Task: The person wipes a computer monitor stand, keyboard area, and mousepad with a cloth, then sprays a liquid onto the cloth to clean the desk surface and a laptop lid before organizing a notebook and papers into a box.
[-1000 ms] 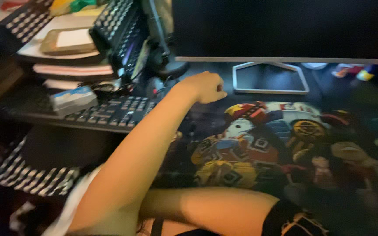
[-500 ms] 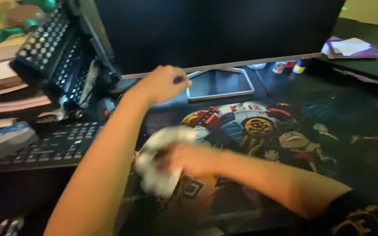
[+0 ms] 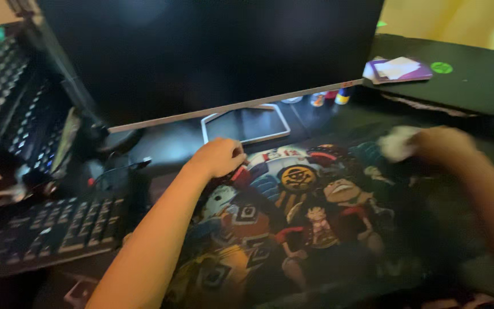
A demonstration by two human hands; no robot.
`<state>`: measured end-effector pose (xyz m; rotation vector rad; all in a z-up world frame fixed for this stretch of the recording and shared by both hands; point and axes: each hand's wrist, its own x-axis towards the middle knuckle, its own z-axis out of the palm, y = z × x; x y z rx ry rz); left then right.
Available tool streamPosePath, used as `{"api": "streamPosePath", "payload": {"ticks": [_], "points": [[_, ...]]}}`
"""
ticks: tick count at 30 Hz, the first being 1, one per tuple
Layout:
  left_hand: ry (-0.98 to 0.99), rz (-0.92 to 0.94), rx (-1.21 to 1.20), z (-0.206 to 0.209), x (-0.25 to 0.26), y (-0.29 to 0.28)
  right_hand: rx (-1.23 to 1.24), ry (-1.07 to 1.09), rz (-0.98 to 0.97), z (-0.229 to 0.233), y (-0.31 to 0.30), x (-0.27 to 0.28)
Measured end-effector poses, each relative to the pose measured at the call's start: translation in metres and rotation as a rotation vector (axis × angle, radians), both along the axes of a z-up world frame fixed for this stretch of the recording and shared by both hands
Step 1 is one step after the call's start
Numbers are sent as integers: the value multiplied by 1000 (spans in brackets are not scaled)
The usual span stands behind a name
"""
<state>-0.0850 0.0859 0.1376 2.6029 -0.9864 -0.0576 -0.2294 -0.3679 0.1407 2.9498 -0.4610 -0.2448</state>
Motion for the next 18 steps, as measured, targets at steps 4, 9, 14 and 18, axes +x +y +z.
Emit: {"api": "streamPosePath", "payload": {"ticks": [4, 9, 14, 18], "points": [[-226, 47, -41, -31, 3, -38, 56, -345, 35, -4, 3, 3], [-539, -85, -218, -68, -15, -110, 350, -480, 750, -75, 99, 49], [-422, -87, -269, -59, -31, -127, 512, -512, 789, -76, 91, 81], [-357, -1, -353, -50, -39, -123, 551, -758, 676, -72, 68, 106]]}}
